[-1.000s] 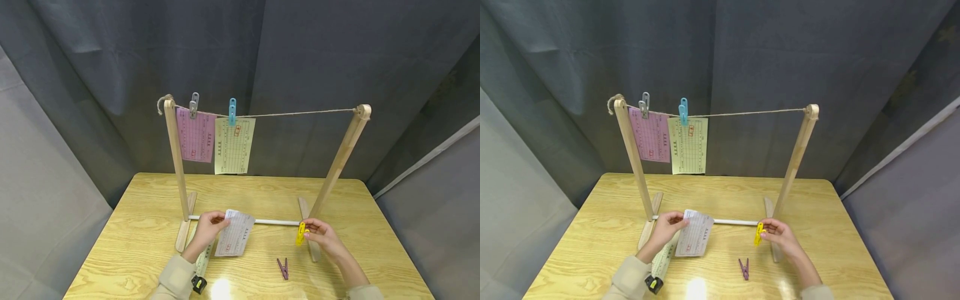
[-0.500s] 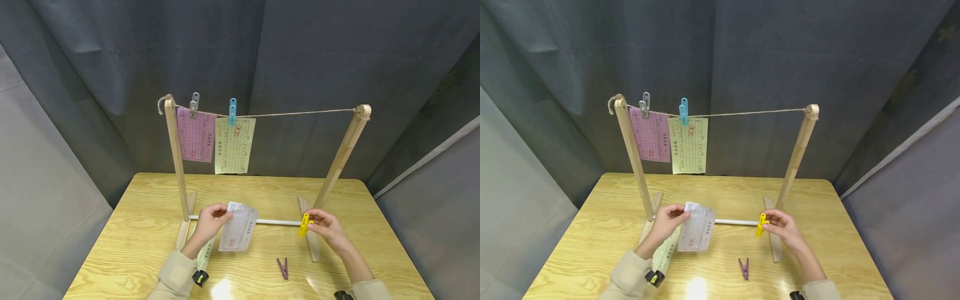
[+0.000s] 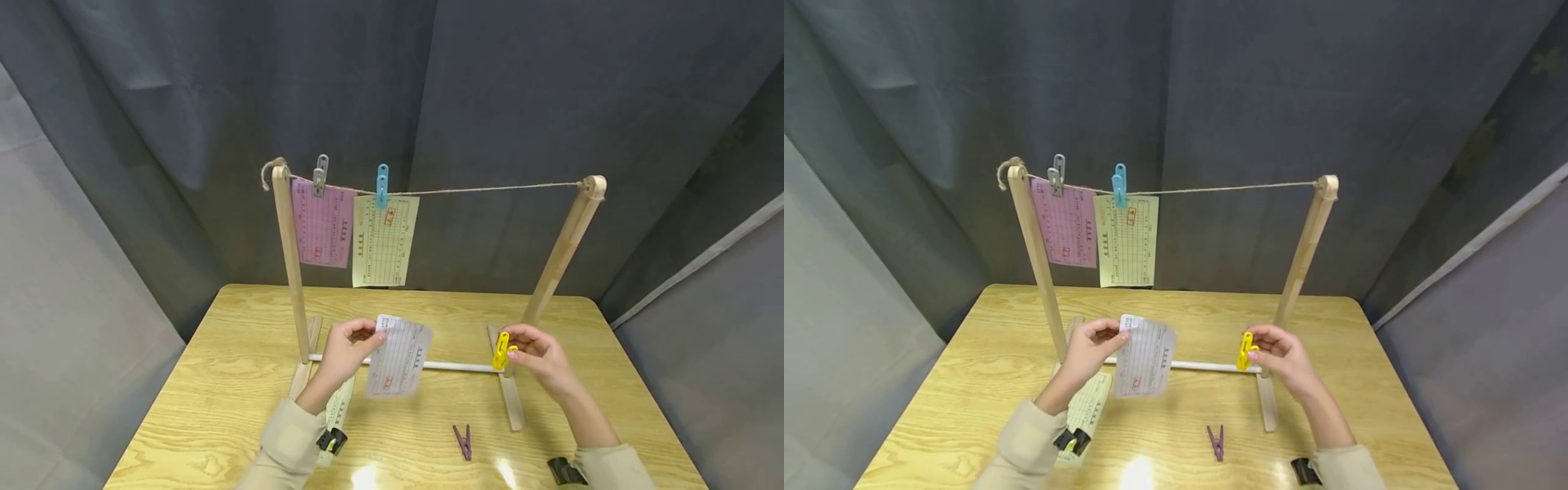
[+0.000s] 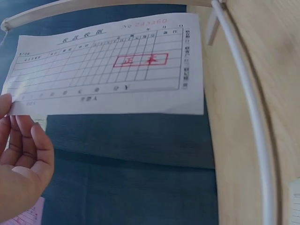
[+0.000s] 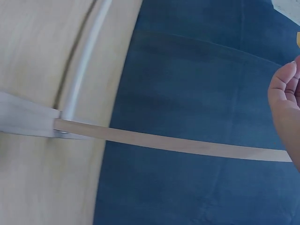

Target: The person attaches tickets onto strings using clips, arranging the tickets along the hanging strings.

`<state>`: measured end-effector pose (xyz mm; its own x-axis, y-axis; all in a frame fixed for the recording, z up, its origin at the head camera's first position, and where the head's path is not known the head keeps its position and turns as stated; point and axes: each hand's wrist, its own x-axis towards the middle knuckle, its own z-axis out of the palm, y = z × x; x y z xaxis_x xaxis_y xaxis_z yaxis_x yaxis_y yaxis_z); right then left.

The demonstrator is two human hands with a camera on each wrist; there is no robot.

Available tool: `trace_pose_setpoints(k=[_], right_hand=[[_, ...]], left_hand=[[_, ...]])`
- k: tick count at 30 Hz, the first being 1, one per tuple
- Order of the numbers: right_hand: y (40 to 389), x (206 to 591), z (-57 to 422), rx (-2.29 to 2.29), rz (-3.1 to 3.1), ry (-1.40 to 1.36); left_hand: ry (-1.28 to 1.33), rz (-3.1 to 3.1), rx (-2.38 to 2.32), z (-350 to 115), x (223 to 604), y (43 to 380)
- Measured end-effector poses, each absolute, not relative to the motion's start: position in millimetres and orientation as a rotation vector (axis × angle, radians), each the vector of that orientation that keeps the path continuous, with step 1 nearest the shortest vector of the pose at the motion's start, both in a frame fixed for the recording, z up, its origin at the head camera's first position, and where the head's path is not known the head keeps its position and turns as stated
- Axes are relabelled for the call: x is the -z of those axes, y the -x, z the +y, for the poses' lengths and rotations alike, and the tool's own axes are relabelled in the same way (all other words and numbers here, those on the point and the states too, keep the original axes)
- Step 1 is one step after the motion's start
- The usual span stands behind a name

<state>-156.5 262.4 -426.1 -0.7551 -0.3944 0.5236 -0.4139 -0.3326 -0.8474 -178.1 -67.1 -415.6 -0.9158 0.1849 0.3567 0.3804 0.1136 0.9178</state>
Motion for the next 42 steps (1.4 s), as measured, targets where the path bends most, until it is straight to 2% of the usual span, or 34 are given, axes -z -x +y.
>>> trace_pose_setpoints(k=[12,20,42], right_hand=[[169.3,391.7,260.1,-2.23,-1.753,-1.203],[172.2,367.3,258.5,-2.159,-1.882,-1.131],[190.7,300.9,242.6,-2.128,-1.645,-1.3]], left_hand=[[0.586,-2.134,1.936,-59.3,390.1,181.8],[0.603,-2.037,1.971,-55.1,374.1,183.4],[0.758,-1.907,1.952,-33.2,329.4,207.8]])
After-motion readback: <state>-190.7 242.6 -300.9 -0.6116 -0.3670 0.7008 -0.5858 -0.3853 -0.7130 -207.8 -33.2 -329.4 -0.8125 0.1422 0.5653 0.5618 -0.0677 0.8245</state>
